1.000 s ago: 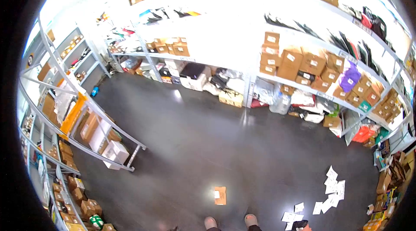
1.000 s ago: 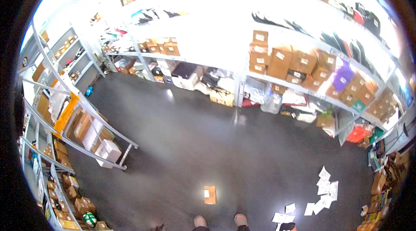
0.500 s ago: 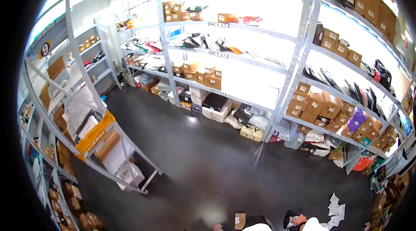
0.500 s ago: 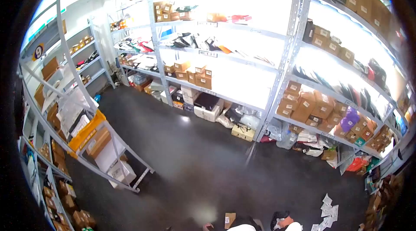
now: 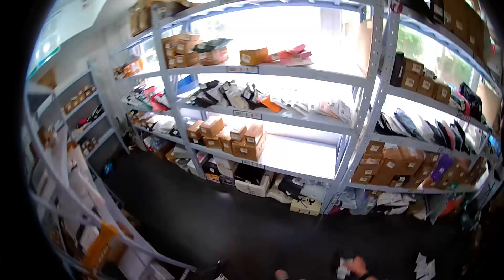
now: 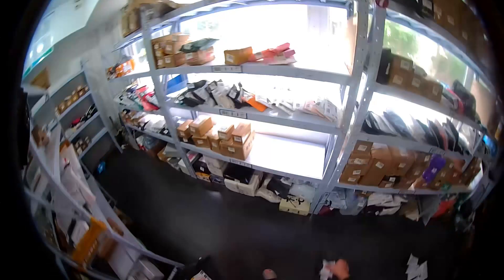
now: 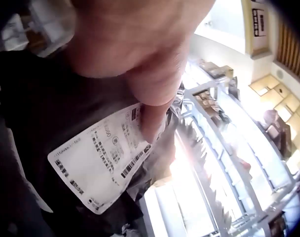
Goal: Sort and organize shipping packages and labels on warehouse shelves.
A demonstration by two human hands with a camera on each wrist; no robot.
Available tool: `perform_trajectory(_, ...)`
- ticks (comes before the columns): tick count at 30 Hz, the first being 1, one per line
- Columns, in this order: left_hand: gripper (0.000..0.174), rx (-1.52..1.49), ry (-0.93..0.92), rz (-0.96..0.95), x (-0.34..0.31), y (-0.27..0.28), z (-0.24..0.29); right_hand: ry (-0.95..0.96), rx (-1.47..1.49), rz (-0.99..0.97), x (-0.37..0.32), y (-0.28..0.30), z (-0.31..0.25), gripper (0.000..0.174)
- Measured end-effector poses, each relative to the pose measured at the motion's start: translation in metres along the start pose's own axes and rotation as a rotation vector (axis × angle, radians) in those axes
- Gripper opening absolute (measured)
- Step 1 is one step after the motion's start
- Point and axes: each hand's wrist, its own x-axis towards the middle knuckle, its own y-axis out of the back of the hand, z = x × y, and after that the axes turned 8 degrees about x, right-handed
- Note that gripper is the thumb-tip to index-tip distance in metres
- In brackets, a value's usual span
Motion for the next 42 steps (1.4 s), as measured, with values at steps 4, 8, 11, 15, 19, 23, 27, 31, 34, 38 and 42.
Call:
perform_trajectory(4, 0.061, -0.058, 0.061, 0.027, 0.11, -0.027, 0.082, 0.636, 0.332, 0.259, 0.103, 0.057, -0.168, 0.054)
perform_trajectory(8, 0.052, -0.213, -0.045, -0.077, 0.198, -0.039, 0.209, 0.739, 1.11, 0.16, 0.117, 0.175, -0.353, 0.029)
perform_trajectory(11, 0.046, -0.295, -0.085, -0.168, 0.267, -0.063, 0.259, 0.789, 1.401, 0.327, 0.115, 0.258, -0.464, 0.025)
perform_trajectory(15, 0.043, -0.296, -0.213, -0.232, 0.351, -0.088, 0.305, 1.136, 1.521, 0.228, 0.133, 0.356, -0.566, 0.031)
perform_trajectory(19, 0.041, -0.324, -0.282, -0.272, 0.417, -0.111, 0.337, 1.04, 1.398, 0.195, 0.196, 0.419, -0.6, 0.03)
perform_trajectory(23, 0.039, -0.311, -0.35, -0.211, 0.448, -0.113, 0.391, 0.984, 1.356, -0.134, 0.277, 0.438, -0.616, 0.032)
perform_trajectory(27, 0.039, -0.338, -0.341, -0.178, 0.45, -0.119, 0.435, 0.712, 1.154, -0.26, 0.322, 0.443, -0.627, 0.034)
perform_trajectory(31, 0.039, -0.381, -0.338, -0.191, 0.44, -0.129, 0.495, 0.732, 0.897, -0.039, 0.342, 0.444, -0.652, 0.039)
perform_trajectory(34, 0.04, -0.352, -0.357, -0.142, 0.433, -0.149, 0.524, 0.7, 0.51, 0.266, 0.371, 0.456, -0.665, 0.055)
perform_trajectory(38, 0.045, -0.401, -0.236, -0.225, 0.425, -0.167, 0.554, 0.614, 0.082, 0.591, 0.36, 0.467, -0.672, 0.06)
perform_trajectory(42, 0.05, -0.249, -0.317, -0.115, 0.407, -0.178, 0.579, 0.835, 0.346, 0.519, 0.368, 0.475, -0.668, 0.051)
